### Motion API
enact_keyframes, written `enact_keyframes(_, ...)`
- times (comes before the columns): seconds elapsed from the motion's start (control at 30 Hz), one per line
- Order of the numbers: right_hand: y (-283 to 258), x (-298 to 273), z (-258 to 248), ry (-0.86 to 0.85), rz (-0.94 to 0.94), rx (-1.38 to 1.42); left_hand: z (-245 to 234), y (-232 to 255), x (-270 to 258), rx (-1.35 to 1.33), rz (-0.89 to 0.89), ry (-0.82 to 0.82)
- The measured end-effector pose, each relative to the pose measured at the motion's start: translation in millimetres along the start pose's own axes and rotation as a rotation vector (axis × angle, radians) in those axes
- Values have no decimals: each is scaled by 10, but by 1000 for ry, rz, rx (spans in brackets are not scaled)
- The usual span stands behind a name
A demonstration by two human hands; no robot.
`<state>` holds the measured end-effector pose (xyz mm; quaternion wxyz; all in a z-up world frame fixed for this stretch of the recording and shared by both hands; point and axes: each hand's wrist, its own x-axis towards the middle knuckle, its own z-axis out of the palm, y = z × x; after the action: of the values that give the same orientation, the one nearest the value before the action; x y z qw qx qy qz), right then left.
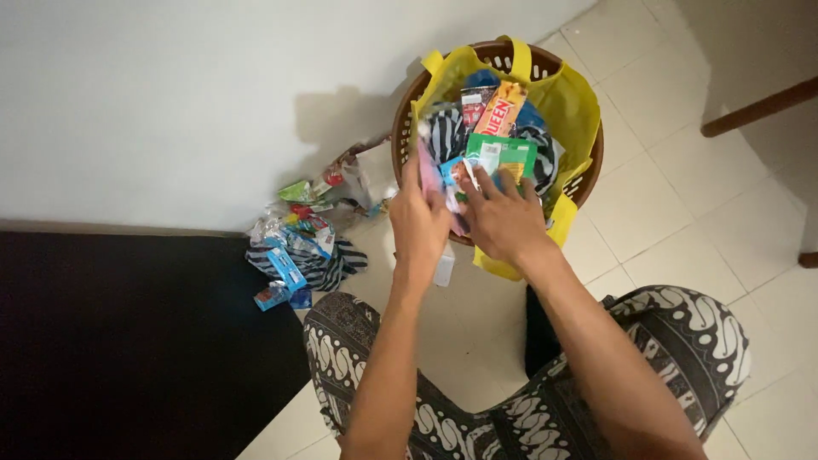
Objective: Gather small pieces of trash and snack wrappers from the floor and place them into a yellow basket.
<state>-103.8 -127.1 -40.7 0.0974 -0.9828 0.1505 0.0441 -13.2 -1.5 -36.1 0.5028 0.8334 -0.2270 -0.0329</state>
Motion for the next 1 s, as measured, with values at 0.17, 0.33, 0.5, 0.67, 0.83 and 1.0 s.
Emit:
enact_keyframes(0.17, 110, 226, 337, -155, 25, -28, -46, -150, -78, 34, 35, 43)
enact_keyframes(0.33, -5, 256, 98, -87, 7, -57, -115, -94, -62, -67, -128, -25)
enact_keyframes(0.5, -76, 141, -225, 200, -47, 11, -185, -60, -97, -168, -87, -83)
enact_keyframes(0.67, -88, -42, -436, 448, -47, 130, -165, -39, -127, -112, -79, -142)
enact_keyframes(0.83, -423, -374, -680, 563, -35, 350, -312, -357, -247, -176, -29, -86)
enact_keyframes(1.0, -887, -630, -359, 400, -236, 473, -452, -932, -426, -325, -220, -8)
